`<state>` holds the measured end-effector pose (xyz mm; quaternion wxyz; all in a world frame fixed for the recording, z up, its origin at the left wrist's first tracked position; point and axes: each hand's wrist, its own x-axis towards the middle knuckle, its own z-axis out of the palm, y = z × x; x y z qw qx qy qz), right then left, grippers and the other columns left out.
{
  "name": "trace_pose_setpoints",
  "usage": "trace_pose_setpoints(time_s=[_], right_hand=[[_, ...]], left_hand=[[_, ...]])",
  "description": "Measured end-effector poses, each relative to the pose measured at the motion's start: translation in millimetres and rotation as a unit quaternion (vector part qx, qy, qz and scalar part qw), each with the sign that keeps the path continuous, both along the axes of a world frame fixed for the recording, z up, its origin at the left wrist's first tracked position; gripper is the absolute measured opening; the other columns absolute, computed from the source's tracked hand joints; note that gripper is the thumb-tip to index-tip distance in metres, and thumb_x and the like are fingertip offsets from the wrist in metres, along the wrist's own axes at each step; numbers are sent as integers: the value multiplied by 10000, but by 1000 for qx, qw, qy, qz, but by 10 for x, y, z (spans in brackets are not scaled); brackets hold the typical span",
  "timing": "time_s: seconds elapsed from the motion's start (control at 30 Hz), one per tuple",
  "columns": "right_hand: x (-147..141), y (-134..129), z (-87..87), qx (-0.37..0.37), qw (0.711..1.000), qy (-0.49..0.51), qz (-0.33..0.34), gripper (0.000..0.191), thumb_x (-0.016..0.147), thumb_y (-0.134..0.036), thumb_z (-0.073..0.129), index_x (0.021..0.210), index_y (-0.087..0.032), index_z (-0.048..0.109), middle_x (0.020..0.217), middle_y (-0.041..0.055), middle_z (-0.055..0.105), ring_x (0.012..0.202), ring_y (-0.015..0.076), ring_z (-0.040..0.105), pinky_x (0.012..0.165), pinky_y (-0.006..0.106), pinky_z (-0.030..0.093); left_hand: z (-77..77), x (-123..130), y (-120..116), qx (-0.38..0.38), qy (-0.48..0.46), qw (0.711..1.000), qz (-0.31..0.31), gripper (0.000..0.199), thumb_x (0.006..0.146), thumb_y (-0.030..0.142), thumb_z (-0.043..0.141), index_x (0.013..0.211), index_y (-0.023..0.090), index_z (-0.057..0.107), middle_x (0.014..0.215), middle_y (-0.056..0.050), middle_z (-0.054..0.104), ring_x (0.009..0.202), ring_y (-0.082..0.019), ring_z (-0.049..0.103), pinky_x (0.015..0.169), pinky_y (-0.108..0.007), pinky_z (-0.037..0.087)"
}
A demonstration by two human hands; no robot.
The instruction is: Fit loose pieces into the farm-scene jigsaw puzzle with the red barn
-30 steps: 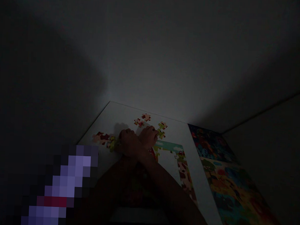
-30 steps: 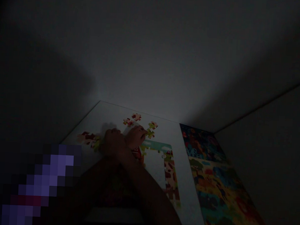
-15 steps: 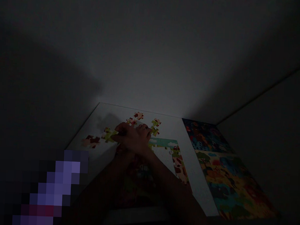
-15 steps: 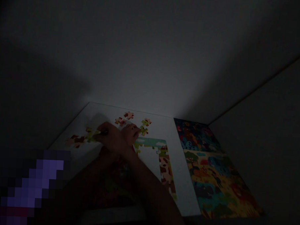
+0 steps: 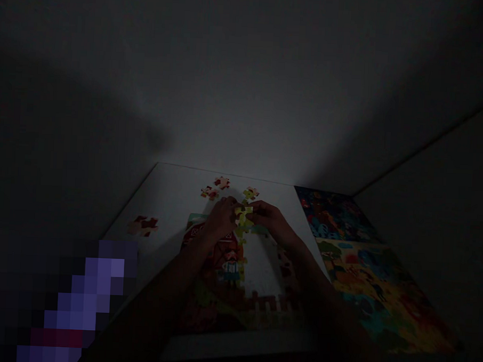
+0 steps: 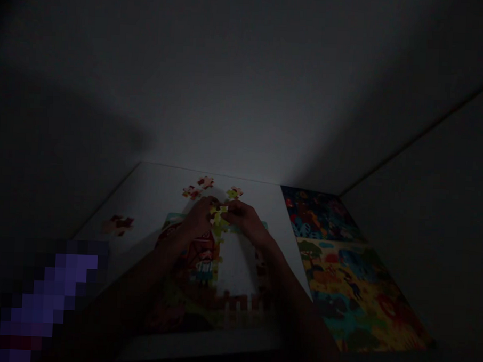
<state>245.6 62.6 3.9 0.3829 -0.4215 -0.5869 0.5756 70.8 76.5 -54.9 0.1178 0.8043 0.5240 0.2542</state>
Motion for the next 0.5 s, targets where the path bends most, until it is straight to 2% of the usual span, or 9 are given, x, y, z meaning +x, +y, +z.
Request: trace_pose_setpoints(time_s=[0.07,0.17,0.37,0.5], right_hand=[[133,16,-66,-18,1000,-6,6,301,664,-356,795,880,-196,662,825,-11,646,761,135,572,743,289,439],[266,23,-162,-33,999,7,5,343,654,-348,811,922,-209,648,889,-3,651,799,140,575,755,290,446],[338,-29,-290,-38,999,1,7,354,643,-345,814,835,-207,551,756,-52,552,651,91,482,617,236,388],[328,-30,-324,-27,999,-13,-21,332,667,-373,786,834,-199,559,744,-48,545,613,86,457,569,231,367]], left_hand=[[37,14,16,6,15,1000,-2,219,892,192,614,1099,192,685,1114,-91,616,1049,-237,577,948,-399,486],[65,33,30,14,31,999,3,227,900,174,573,1088,186,699,1095,-93,622,1045,-247,570,967,-401,470],[41,30,39,22,42,999,-2,277,912,159,538,1145,206,679,1117,-78,624,1052,-221,572,983,-381,467],[71,31,41,53,24,998,-15,252,918,151,514,1092,187,693,1066,-78,646,1006,-216,601,943,-377,484]])
